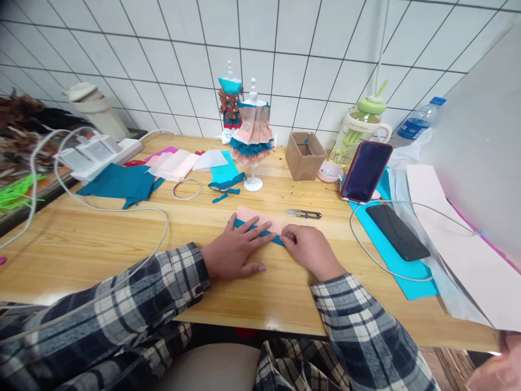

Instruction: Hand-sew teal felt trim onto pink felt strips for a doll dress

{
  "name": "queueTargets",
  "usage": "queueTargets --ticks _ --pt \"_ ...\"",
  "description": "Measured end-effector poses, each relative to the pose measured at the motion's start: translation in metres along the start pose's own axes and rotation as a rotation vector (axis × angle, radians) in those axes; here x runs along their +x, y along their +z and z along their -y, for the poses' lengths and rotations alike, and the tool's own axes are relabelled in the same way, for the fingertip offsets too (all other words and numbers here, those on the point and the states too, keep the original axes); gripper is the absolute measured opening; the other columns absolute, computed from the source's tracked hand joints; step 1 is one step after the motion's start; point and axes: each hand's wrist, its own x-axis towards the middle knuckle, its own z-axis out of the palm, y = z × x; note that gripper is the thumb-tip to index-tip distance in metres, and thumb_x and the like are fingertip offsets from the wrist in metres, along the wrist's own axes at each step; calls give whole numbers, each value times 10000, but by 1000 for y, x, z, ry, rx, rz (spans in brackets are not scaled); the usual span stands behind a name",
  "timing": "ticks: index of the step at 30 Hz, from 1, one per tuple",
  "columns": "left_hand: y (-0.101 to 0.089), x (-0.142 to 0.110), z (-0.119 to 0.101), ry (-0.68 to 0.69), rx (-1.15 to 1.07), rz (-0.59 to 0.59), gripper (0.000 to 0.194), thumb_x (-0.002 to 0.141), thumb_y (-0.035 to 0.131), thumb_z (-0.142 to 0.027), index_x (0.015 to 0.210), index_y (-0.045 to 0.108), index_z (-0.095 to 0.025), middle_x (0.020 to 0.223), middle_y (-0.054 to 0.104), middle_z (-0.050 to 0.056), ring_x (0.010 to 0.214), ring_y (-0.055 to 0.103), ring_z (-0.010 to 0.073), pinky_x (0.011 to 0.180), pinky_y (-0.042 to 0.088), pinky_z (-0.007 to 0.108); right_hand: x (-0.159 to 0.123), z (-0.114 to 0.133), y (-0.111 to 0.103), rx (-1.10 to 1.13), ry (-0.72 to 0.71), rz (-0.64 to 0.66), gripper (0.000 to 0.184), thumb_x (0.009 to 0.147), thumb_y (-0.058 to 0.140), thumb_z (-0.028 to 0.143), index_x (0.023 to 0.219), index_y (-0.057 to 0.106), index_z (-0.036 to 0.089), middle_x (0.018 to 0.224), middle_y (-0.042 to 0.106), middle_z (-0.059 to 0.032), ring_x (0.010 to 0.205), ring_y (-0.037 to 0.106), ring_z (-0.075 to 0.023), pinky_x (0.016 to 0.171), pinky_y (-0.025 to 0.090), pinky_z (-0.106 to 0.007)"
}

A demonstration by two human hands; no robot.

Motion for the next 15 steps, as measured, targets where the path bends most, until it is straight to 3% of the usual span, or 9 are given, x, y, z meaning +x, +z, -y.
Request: queueTargets --ticks 5,11,15 --pt "1 -2 5 -16 -17 61 763 884 328 -711 1517 237 -294 1589 256 97 1438 187 423 1025 32 793 -1 -1 -1 -21 -50 -11 172 865 565 353 789 659 230 666 652 11 620 564 -146 568 335 -259" --pt "-5 -4 6 -11 -7 147 778 858 337 -744 1519 205 -355 1612 175 81 1442 152 448 1006 46 812 -7 -20 -6 34 -19 -66 199 824 633 325 995 620 224 689 636 23 653 580 -162 617 405 -273" --pt "-6 -5 7 -27 4 167 756 861 367 -728 1514 205 -385 1615 156 91 1442 143 457 985 41 827 -24 -14 -7 -72 -77 -330 211 868 570 299 1031 648 191 997 686 -83 957 594 -239 855 447 -373"
